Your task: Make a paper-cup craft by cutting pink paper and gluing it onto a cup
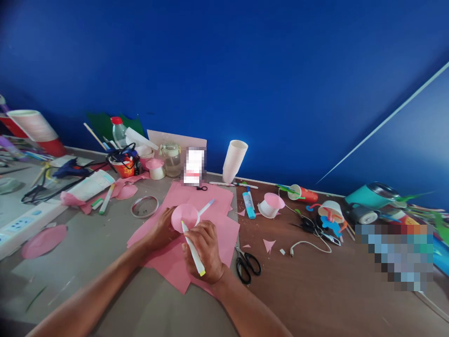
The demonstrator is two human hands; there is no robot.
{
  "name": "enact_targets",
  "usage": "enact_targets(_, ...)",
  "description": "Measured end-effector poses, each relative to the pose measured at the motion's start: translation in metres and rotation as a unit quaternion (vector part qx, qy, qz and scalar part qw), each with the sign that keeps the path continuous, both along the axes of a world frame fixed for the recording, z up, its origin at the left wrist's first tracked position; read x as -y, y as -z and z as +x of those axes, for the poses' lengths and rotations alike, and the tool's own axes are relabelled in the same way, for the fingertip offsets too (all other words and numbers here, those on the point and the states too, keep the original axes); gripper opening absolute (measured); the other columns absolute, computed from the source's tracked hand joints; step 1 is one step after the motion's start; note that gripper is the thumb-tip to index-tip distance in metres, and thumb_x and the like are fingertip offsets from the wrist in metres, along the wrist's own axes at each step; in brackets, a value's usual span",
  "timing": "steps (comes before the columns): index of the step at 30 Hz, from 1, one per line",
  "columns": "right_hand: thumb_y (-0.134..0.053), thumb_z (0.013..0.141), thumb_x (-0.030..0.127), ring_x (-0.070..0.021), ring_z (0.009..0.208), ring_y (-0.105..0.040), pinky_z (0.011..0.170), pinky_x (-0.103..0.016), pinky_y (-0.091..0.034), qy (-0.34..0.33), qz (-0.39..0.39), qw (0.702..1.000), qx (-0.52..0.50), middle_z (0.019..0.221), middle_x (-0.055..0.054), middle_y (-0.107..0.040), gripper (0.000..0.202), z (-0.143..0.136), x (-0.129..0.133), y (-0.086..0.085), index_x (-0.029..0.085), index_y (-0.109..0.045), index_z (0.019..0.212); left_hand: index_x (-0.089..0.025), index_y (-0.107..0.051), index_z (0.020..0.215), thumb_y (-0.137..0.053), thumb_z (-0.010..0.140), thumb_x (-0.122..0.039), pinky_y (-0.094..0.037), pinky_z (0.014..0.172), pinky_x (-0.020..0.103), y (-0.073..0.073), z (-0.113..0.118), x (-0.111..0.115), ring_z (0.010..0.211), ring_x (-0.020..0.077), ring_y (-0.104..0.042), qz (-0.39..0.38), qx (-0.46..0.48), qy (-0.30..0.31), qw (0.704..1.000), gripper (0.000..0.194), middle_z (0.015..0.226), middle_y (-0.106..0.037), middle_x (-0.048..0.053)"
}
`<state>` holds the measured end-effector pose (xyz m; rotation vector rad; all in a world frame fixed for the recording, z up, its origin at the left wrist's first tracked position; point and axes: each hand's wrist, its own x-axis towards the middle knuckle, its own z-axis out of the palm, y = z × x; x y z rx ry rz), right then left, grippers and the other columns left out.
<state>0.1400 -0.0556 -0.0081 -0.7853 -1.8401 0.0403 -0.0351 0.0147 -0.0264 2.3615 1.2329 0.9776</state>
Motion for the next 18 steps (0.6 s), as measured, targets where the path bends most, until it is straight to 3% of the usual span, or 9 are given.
enact_targets(18,-0.052,0.084,0.013,-0.0238,0.086,-0.056,0.080,-0.046,-0.048,0.017,-0.009,1.000,0.009,0.087,-0.006,-0.062,0.022,0.0009,0.0017,-0.0030,0.021,-0.056,0.104,-0.015,-0.057,0.111,-0.063,0.070,-0.015,-0.051,0.088,0.043,-0.0007,-0.0003,-0.0005,0.101,0.0284,-0.064,-0.006,0.000,0.001,1.000,0.041,0.113,-0.067,0.015)
